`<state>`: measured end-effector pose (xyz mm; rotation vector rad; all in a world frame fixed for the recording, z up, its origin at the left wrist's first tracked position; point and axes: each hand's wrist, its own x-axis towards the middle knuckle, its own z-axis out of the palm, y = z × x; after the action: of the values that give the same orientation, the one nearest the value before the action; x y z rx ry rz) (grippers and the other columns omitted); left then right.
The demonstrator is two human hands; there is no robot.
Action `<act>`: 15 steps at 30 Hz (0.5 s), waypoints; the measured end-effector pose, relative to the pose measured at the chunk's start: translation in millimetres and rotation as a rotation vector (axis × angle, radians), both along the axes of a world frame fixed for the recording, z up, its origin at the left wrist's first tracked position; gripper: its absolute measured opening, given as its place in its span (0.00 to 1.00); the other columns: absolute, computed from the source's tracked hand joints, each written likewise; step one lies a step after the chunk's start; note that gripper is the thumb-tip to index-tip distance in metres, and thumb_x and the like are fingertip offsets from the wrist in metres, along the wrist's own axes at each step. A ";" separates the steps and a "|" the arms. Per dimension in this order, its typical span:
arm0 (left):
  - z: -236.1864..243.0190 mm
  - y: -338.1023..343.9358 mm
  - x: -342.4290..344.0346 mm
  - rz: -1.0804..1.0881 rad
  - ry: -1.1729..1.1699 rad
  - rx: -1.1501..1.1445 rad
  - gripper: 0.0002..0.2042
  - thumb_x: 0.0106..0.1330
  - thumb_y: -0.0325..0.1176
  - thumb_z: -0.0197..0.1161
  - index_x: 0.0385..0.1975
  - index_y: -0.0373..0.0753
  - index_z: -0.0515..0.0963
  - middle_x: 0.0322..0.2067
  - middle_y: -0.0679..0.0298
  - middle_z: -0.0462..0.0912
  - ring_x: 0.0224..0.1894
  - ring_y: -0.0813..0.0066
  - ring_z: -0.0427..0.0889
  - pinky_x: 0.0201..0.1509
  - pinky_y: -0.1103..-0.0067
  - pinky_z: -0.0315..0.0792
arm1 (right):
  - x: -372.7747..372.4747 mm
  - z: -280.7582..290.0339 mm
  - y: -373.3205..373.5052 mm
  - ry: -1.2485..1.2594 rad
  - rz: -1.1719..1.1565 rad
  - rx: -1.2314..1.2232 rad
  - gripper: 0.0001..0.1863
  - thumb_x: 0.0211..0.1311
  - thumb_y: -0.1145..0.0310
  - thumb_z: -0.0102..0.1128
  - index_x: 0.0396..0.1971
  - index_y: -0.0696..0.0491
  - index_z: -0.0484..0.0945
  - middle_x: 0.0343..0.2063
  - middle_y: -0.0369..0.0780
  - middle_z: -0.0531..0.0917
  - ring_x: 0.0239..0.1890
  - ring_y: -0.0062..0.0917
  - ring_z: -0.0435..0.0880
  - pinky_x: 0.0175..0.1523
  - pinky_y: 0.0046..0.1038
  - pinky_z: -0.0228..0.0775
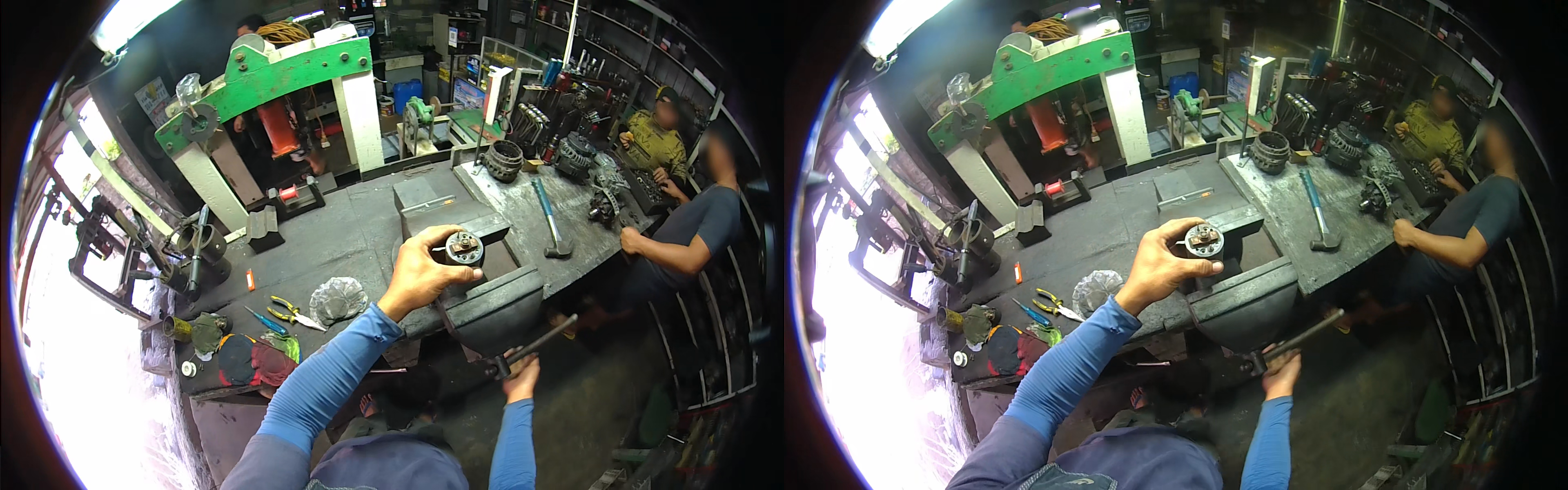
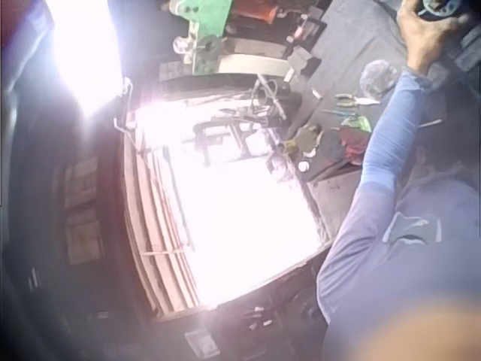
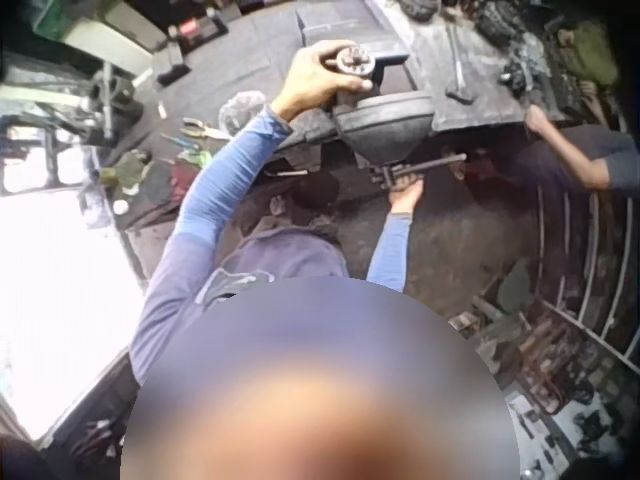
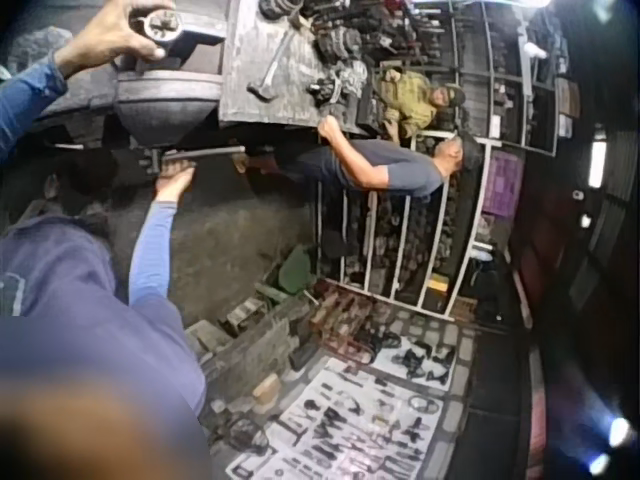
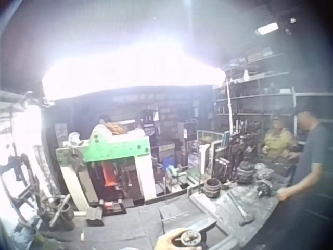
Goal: The person uses pliers to remove a small pin from a cylindrical mechanical part, then wipes the part with a cloth. They place the part in a bench vise, tighten it, and later remove it. The person walks around the workshop and interacts with others while holding the part.
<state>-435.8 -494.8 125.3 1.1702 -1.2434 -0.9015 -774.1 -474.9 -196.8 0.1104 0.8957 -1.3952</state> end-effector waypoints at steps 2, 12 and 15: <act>-9.9 -7.4 -8.1 -0.031 0.054 0.040 0.34 0.46 0.24 0.86 0.57 0.29 0.80 0.49 0.63 0.86 0.51 0.77 0.84 0.60 0.78 0.80 | -39.2 24.6 -17.4 0.226 0.055 -0.037 0.35 0.75 0.35 0.47 0.62 0.52 0.71 0.61 0.44 0.77 0.59 0.39 0.78 0.63 0.49 0.71; -35.2 -23.4 -21.7 0.131 -0.441 -0.127 0.35 0.41 0.38 0.86 0.52 0.29 0.83 0.51 0.48 0.85 0.55 0.52 0.84 0.63 0.68 0.76 | -2.6 -19.4 23.1 0.002 0.328 0.197 0.25 0.69 0.45 0.60 0.48 0.53 0.78 0.46 0.46 0.86 0.46 0.42 0.86 0.48 0.45 0.79; -32.9 -22.8 -21.8 0.119 -0.437 -0.093 0.36 0.42 0.38 0.85 0.53 0.26 0.83 0.52 0.47 0.84 0.56 0.51 0.84 0.64 0.67 0.76 | 19.7 -39.7 42.9 -0.026 0.476 0.309 0.23 0.70 0.46 0.57 0.46 0.52 0.82 0.38 0.44 0.87 0.34 0.35 0.87 0.40 0.36 0.81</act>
<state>-457.7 -517.6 92.4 1.3957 -1.5262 -0.5059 -754.4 -431.9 -236.5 0.1383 1.0318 -0.8087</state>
